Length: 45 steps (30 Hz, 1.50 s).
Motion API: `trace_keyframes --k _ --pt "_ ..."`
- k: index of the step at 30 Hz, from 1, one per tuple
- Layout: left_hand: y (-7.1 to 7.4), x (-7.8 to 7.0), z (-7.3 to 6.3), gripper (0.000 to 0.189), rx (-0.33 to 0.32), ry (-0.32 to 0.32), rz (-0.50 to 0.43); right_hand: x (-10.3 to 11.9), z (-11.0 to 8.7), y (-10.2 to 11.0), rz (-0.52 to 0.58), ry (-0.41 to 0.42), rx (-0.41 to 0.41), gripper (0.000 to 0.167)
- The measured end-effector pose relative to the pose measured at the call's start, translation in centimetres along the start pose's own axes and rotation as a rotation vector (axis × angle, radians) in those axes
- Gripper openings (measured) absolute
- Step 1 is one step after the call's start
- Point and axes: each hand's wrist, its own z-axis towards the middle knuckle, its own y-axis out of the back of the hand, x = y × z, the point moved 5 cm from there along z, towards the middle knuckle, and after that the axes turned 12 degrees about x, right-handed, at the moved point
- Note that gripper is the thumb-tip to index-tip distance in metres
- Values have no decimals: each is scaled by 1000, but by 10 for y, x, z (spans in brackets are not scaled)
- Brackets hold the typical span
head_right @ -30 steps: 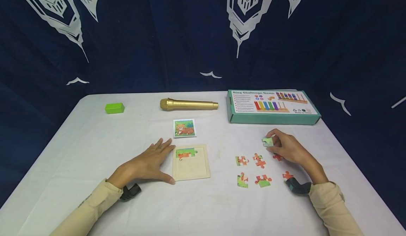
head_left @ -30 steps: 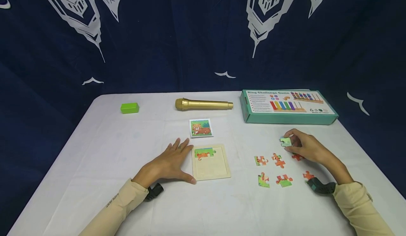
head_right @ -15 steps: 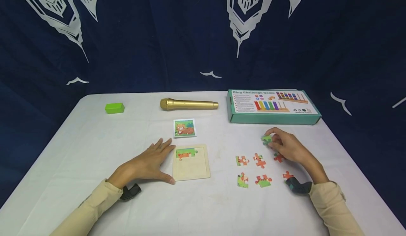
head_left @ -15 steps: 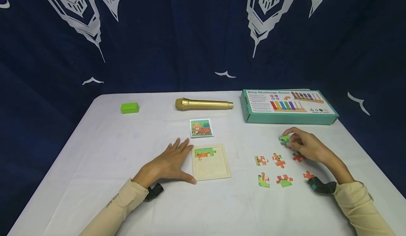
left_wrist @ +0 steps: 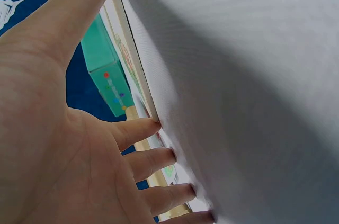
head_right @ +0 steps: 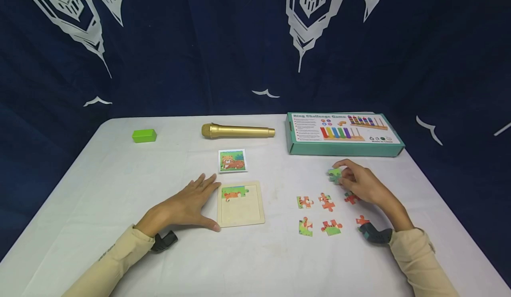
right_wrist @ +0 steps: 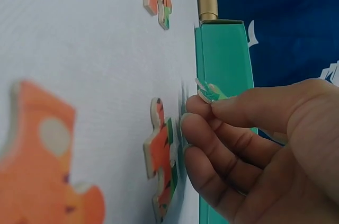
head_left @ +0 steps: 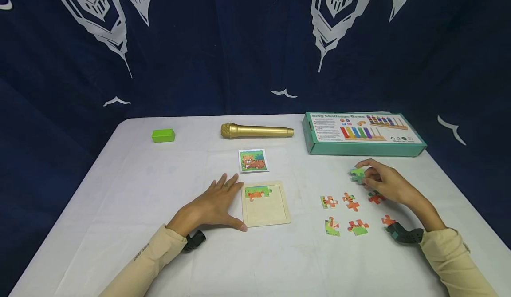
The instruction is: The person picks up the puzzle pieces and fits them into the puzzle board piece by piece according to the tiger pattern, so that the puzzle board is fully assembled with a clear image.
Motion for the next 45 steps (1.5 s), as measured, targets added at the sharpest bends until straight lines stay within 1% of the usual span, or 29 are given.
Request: trace_keyframes --k 7,15,20,24,29,35,45 --pt "0 0 0 119 -3 0 -8 6 4 -3 60 27 40 38" --pt "0 -1 0 119 -8 2 -8 14 12 -12 84 34 86 39" --pt "0 -1 0 119 -6 3 -17 19 15 -15 83 49 98 39" --pt "0 -1 -1 119 -3 1 -20 23 17 -17 93 72 109 38" --pt "0 -1 -1 119 -7 1 -17 28 21 -19 137 114 110 38" --pt "0 0 0 119 -10 0 -10 34 26 -23 176 135 129 37" --pt "0 0 0 118 -7 -5 -6 47 31 -26 192 193 150 34"
